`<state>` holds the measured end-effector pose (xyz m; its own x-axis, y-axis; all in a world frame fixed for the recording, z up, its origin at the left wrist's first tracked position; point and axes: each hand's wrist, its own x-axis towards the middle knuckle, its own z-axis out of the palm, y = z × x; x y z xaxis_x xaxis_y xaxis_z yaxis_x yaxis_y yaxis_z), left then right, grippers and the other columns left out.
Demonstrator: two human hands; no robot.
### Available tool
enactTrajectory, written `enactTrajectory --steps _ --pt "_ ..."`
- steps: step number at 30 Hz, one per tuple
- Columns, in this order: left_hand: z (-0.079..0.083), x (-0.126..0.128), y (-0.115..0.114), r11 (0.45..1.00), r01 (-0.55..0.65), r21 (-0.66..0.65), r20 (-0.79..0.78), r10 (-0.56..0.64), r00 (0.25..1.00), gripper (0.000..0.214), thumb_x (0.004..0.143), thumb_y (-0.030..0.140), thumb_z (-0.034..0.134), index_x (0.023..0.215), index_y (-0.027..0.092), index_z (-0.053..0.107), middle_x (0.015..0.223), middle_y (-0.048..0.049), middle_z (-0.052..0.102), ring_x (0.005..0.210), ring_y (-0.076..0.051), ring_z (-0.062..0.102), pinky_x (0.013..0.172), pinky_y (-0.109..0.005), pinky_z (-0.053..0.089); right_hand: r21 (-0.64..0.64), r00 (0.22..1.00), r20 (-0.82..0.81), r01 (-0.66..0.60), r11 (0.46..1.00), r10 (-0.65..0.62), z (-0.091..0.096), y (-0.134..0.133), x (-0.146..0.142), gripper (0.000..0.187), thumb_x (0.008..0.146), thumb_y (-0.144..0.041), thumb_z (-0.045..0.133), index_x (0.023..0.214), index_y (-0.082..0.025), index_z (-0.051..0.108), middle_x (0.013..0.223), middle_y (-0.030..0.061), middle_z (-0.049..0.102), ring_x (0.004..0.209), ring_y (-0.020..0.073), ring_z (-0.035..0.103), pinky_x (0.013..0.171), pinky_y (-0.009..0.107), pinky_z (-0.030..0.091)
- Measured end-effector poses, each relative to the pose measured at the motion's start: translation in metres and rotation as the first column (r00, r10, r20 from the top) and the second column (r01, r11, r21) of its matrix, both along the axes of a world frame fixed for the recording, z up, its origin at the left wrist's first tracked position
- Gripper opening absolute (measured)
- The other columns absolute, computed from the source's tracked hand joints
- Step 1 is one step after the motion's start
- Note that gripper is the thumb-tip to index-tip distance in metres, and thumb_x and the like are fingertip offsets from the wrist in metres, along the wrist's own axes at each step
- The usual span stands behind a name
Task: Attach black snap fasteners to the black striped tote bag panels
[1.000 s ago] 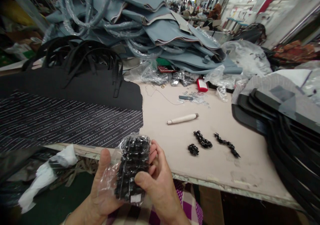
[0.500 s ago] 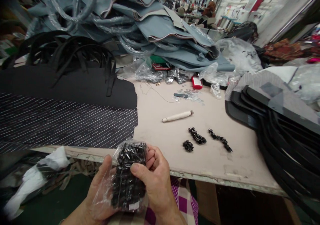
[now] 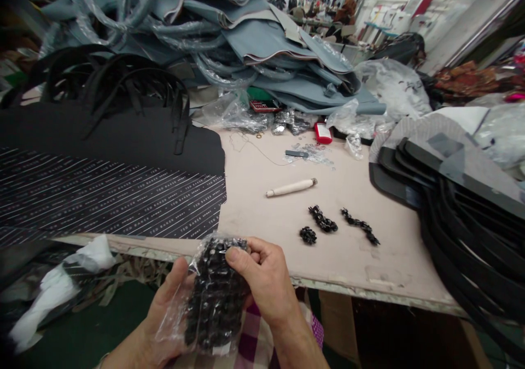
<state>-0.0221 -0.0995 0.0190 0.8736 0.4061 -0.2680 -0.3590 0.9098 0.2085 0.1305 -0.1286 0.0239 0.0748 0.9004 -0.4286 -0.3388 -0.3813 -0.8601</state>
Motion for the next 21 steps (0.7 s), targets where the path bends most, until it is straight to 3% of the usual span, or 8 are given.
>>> enactTrajectory --steps 7,11,13,16,21 --pt "0.001 0.003 0.001 0.999 0.005 -0.031 0.059 -0.003 0.998 0.072 0.078 0.066 0.065 0.128 0.012 0.063 0.115 -0.0162 0.071 0.112 -0.037 0.064 0.103 -0.048 0.043 -0.049 0.994 -0.07 0.082 0.995 -0.085 -0.006 -0.001 -0.005 0.04 0.075 -0.053 0.076 0.077 -0.015 0.064 0.054 -0.0036 0.054 0.037 0.0058 0.042 0.031 0.016 0.03" --pt "-0.001 0.004 0.002 1.0 -0.005 -0.029 0.059 0.007 0.998 0.074 0.078 0.067 0.064 0.128 0.013 0.062 0.115 -0.0164 0.071 0.111 -0.036 0.064 0.103 -0.048 0.043 -0.001 0.993 -0.077 0.086 0.996 -0.085 -0.003 0.003 -0.001 0.054 0.071 -0.051 0.08 0.111 -0.018 0.067 0.071 -0.0009 0.065 0.048 0.0063 0.049 0.041 0.016 0.037" --pt "-0.003 0.004 0.001 1.0 -0.005 -0.023 0.033 0.006 0.999 0.074 0.077 0.068 0.064 0.127 0.013 0.063 0.115 -0.0162 0.071 0.111 -0.036 0.064 0.103 -0.049 0.044 0.003 0.996 -0.056 0.075 0.997 -0.074 0.0 0.006 0.002 0.061 0.069 -0.05 0.082 0.118 -0.019 0.066 0.079 0.0013 0.07 0.056 0.0087 0.055 0.048 0.017 0.042" --pt "-0.007 0.002 -0.005 1.0 0.01 -0.023 -0.021 -0.01 1.0 0.075 0.076 0.069 0.065 0.127 0.014 0.064 0.114 -0.0159 0.071 0.11 -0.037 0.065 0.103 -0.05 0.044 -0.026 0.996 -0.032 0.08 0.996 -0.081 0.004 0.009 0.003 0.055 0.065 -0.045 0.086 0.11 -0.017 0.071 0.084 0.0041 0.073 0.068 0.0132 0.062 0.062 0.022 0.049" --pt "-0.005 -0.001 -0.009 0.998 0.054 -0.012 -0.076 -0.055 0.996 0.076 0.078 0.072 0.059 0.13 0.017 0.061 0.114 -0.0155 0.071 0.109 -0.036 0.065 0.101 -0.052 0.045 -0.026 0.995 -0.001 0.098 0.995 -0.098 0.003 0.009 0.002 0.04 0.067 -0.041 0.085 0.096 -0.016 0.075 0.081 0.0048 0.074 0.067 0.0135 0.061 0.063 0.024 0.048"
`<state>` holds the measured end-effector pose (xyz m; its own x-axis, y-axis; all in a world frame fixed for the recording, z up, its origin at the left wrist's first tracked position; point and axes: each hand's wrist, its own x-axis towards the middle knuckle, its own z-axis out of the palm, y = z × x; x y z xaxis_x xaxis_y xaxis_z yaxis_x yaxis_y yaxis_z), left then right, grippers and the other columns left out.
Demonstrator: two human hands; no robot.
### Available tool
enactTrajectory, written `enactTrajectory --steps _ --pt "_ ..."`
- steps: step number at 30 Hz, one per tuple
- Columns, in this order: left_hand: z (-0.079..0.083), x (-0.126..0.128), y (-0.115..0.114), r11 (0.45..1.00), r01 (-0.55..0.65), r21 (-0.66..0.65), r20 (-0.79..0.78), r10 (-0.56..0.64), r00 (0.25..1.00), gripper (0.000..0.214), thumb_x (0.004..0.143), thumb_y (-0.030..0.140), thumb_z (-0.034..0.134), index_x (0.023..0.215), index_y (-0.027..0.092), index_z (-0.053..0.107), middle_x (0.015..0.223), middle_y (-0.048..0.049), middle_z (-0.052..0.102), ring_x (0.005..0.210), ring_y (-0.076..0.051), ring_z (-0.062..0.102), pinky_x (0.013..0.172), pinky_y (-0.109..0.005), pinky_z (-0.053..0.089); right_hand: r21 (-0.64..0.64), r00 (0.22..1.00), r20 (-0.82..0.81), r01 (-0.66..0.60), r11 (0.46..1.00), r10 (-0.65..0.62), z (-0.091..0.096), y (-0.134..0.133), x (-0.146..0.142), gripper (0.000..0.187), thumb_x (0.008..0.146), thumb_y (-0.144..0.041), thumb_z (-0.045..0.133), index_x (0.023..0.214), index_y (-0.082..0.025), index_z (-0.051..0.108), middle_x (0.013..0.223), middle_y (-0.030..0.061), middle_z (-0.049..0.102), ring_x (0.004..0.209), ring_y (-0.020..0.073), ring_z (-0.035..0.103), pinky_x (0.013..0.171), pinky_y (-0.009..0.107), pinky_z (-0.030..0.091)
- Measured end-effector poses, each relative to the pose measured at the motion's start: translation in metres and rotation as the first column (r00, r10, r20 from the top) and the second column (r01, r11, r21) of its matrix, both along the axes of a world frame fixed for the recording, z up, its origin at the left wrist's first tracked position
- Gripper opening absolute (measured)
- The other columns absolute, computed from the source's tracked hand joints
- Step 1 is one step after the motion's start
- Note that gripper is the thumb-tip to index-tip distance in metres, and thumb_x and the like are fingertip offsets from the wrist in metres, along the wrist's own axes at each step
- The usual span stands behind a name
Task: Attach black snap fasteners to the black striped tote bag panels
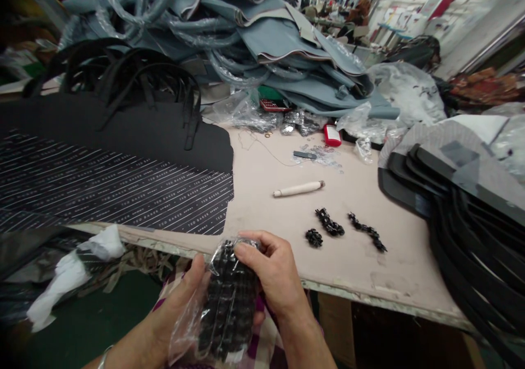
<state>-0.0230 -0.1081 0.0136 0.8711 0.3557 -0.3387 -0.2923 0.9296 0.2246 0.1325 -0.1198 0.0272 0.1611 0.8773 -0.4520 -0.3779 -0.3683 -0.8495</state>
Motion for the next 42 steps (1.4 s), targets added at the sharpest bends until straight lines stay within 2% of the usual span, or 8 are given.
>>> enactTrajectory --steps 6,12,20,25,29,32,39,42 --pt "-0.002 -0.002 0.011 0.998 0.022 0.05 0.063 -0.026 0.998 0.079 0.078 0.077 0.054 0.123 0.013 0.064 0.108 -0.0151 0.073 0.103 -0.033 0.068 0.098 -0.046 0.047 -0.015 0.973 0.114 -0.202 0.979 0.203 0.006 0.002 0.015 0.059 0.069 -0.045 0.08 0.121 -0.019 0.069 0.096 0.007 0.074 0.077 0.0181 0.064 0.062 0.026 0.049" --pt "-0.023 -0.006 0.006 0.989 0.148 0.029 0.128 -0.15 0.98 0.079 0.078 0.079 0.051 0.116 0.012 0.068 0.106 -0.015 0.073 0.088 -0.029 0.072 0.078 -0.037 0.053 -0.052 0.877 0.241 -0.417 0.908 0.416 0.018 0.007 0.018 0.036 0.065 -0.042 0.081 0.093 -0.019 0.078 0.081 0.0031 0.073 0.069 0.0173 0.062 0.062 0.027 0.048" --pt "0.01 -0.002 0.017 0.989 -0.095 0.113 0.065 0.088 0.994 0.064 0.085 0.068 0.054 0.111 0.012 0.072 0.109 -0.0133 0.073 0.105 -0.028 0.066 0.1 -0.039 0.045 -0.073 0.924 0.295 -0.232 0.97 0.243 0.017 0.023 0.027 0.028 0.071 -0.041 0.076 0.066 -0.014 0.069 0.059 -0.0012 0.059 0.055 0.0109 0.049 0.052 0.023 0.038" --pt "0.016 0.005 0.013 0.923 -0.241 0.302 -0.276 0.326 0.904 0.048 0.073 0.03 0.082 0.117 0.019 0.069 0.117 -0.0088 0.071 0.112 -0.028 0.062 0.101 -0.036 0.044 -0.022 0.928 0.331 -0.173 0.985 0.17 0.01 0.033 0.034 0.032 0.072 -0.045 0.075 0.07 -0.013 0.071 0.062 0.0003 0.062 0.059 0.0127 0.05 0.057 0.026 0.039" --pt "0.018 0.015 0.028 0.901 -0.213 0.377 -0.377 0.36 0.854 0.047 0.079 0.031 0.078 0.122 0.017 0.066 0.119 -0.0105 0.07 0.111 -0.029 0.063 0.1 -0.039 0.047 -0.005 0.877 0.461 -0.145 0.989 0.131 0.006 0.042 0.037 0.035 0.075 -0.049 0.071 0.069 -0.015 0.069 0.062 -0.0007 0.062 0.06 0.014 0.052 0.057 0.027 0.039" --pt "0.022 0.015 0.048 0.856 -0.189 0.481 -0.368 0.393 0.843 0.047 0.084 0.036 0.071 0.127 0.017 0.062 0.131 -0.0125 0.064 0.122 -0.029 0.057 0.106 -0.041 0.043 0.003 0.718 0.69 -0.13 0.992 0.092 0.004 0.051 0.044 0.039 0.081 -0.053 0.064 0.076 -0.016 0.073 0.069 0.0019 0.068 0.067 0.0185 0.059 0.064 0.03 0.042" --pt "0.028 -0.013 0.069 0.655 -0.138 0.743 -0.486 0.67 0.561 0.05 0.082 0.042 0.073 0.127 0.023 0.061 0.143 -0.0078 0.055 0.137 -0.025 0.043 0.118 -0.037 0.028 -0.011 0.045 0.999 -0.124 0.992 0.017 0.005 0.049 0.049 0.055 0.093 -0.054 0.049 0.12 -0.01 0.066 0.114 0.0205 0.07 0.108 0.0356 0.063 0.095 0.05 0.045" --pt "0.023 -0.022 0.069 0.629 -0.191 0.754 -0.458 0.711 0.534 0.042 0.084 0.044 0.07 0.12 0.023 0.065 0.135 -0.0082 0.061 0.129 -0.026 0.052 0.114 -0.037 0.036 0.111 -0.032 0.991 -0.324 0.939 -0.128 0.025 0.052 0.048 0.064 0.098 -0.053 0.039 0.145 -0.01 0.043 0.146 0.0196 0.048 0.136 0.0326 0.044 0.11 0.051 0.035"
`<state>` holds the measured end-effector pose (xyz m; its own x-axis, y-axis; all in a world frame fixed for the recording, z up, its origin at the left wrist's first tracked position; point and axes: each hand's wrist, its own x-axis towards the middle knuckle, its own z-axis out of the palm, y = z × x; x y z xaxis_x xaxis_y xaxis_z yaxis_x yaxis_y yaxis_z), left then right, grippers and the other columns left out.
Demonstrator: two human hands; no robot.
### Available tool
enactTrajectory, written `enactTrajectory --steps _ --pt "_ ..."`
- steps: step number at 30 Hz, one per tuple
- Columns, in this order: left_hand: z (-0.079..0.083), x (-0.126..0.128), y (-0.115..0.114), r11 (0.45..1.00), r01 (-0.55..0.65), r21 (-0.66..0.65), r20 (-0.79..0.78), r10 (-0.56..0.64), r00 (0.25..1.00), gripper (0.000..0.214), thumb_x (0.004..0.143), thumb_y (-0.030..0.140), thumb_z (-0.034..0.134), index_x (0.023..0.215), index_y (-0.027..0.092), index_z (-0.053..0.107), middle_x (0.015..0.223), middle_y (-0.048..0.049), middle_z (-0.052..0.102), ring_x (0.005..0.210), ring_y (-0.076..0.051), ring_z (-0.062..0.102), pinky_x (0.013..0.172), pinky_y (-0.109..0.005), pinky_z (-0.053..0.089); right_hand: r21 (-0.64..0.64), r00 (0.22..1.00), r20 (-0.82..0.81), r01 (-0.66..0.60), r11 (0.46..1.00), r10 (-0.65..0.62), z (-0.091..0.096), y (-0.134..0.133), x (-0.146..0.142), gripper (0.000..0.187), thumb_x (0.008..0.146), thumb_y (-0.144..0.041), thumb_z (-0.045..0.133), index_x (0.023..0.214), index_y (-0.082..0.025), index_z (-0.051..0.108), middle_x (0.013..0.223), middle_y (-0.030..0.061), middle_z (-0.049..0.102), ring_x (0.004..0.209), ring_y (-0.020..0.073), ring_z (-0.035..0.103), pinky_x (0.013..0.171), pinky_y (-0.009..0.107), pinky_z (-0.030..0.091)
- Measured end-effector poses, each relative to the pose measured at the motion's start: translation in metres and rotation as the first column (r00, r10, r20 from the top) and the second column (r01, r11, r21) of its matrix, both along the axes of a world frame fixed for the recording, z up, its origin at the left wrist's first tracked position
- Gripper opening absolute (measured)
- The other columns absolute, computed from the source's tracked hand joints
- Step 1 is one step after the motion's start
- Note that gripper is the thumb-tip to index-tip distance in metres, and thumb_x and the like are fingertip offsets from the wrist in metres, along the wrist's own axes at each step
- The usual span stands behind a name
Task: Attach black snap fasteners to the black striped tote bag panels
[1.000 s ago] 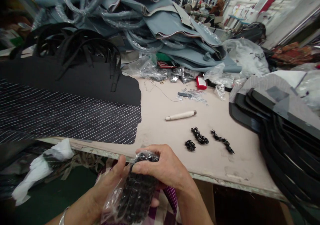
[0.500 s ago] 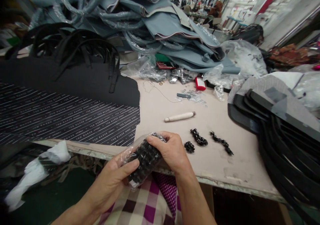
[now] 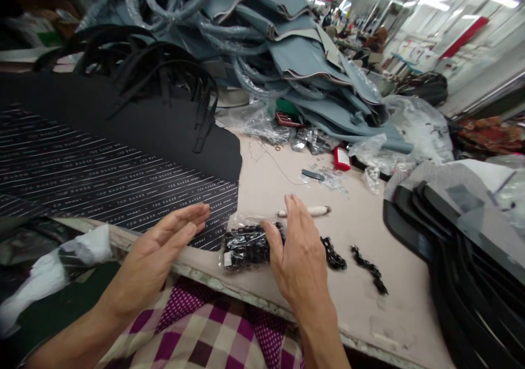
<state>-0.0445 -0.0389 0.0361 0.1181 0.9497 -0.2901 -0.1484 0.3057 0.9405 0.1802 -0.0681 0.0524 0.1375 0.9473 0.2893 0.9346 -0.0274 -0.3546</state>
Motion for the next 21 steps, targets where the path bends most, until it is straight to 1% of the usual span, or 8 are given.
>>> enactTrajectory --steps 3,5,8,11,13,15,17,21 --pt "-0.005 -0.004 -0.001 1.0 -0.011 0.001 0.052 0.011 0.999 0.04 0.086 0.044 0.068 0.12 0.023 0.065 0.128 -0.0085 0.066 0.121 -0.025 0.058 0.108 -0.036 0.043 0.019 0.982 0.052 -0.183 0.983 0.182 0.014 0.013 -0.01 0.075 0.098 -0.058 0.034 0.157 -0.015 0.013 0.163 0.0128 0.018 0.15 0.0291 0.015 0.118 0.052 0.021" --pt "-0.005 -0.005 -0.001 1.0 -0.007 -0.012 0.074 0.008 0.997 0.041 0.087 0.045 0.066 0.121 0.022 0.063 0.123 -0.0089 0.068 0.117 -0.025 0.061 0.104 -0.036 0.046 -0.064 0.963 0.106 -0.243 0.968 0.249 0.008 0.023 -0.021 0.082 0.095 -0.062 0.035 0.157 -0.014 0.011 0.163 0.0135 0.017 0.151 0.0321 0.008 0.119 0.057 0.016" --pt "-0.003 -0.007 0.0 1.0 -0.019 -0.003 0.096 0.019 0.995 0.041 0.089 0.045 0.063 0.122 0.021 0.062 0.119 -0.0087 0.07 0.111 -0.024 0.064 0.1 -0.036 0.049 -0.308 0.925 0.143 -0.296 0.904 0.351 -0.013 0.031 -0.035 0.077 0.094 -0.063 0.039 0.154 -0.016 0.027 0.159 0.0134 0.03 0.15 0.0339 0.014 0.118 0.059 0.013" --pt "-0.002 -0.01 0.001 0.999 -0.051 0.017 0.105 0.049 0.993 0.039 0.092 0.045 0.06 0.122 0.021 0.06 0.117 -0.0076 0.07 0.108 -0.022 0.064 0.097 -0.035 0.05 -0.449 0.902 0.11 -0.331 0.83 0.418 -0.019 0.031 -0.037 0.073 0.095 -0.063 0.035 0.152 -0.017 0.032 0.16 0.012 0.028 0.149 0.0317 0.017 0.119 0.058 0.012" --pt "-0.003 -0.013 0.002 0.999 -0.049 0.016 0.091 0.047 0.995 0.038 0.092 0.044 0.059 0.123 0.022 0.059 0.116 -0.0067 0.07 0.107 -0.021 0.065 0.096 -0.034 0.05 -0.425 0.896 0.081 -0.366 0.828 0.438 -0.01 0.027 -0.035 0.077 0.096 -0.064 0.032 0.155 -0.017 0.023 0.162 0.0122 0.02 0.15 0.0306 0.012 0.119 0.058 0.014" --pt "-0.005 -0.016 0.002 0.999 -0.039 0.02 0.078 0.037 0.996 0.037 0.093 0.044 0.059 0.123 0.022 0.059 0.115 -0.0061 0.07 0.106 -0.021 0.065 0.095 -0.033 0.05 -0.346 0.898 0.09 -0.378 0.858 0.432 -0.001 0.023 -0.036 0.085 0.093 -0.067 0.038 0.157 -0.017 0.013 0.163 0.0125 0.013 0.151 0.0314 0.006 0.119 0.058 0.012" --pt "-0.005 -0.02 0.002 0.998 -0.052 0.029 0.076 0.05 0.996 0.037 0.093 0.044 0.059 0.123 0.023 0.059 0.114 -0.0058 0.07 0.104 -0.021 0.065 0.094 -0.033 0.051 -0.283 0.899 0.111 -0.381 0.88 0.424 0.0 0.019 -0.043 0.095 0.087 -0.069 0.047 0.157 -0.015 0.013 0.163 0.0148 0.016 0.15 0.0342 0.008 0.12 0.059 0.007" --pt "-0.002 -0.023 0.002 0.996 -0.078 0.033 0.092 0.075 0.993 0.036 0.093 0.043 0.059 0.121 0.022 0.059 0.112 -0.0057 0.071 0.102 -0.02 0.065 0.093 -0.032 0.05 -0.41 0.86 0.058 -0.442 0.798 0.506 -0.015 0.017 -0.056 0.091 0.086 -0.066 0.052 0.153 -0.01 0.028 0.159 0.0186 0.027 0.149 0.0352 0.017 0.121 0.058 0.007"
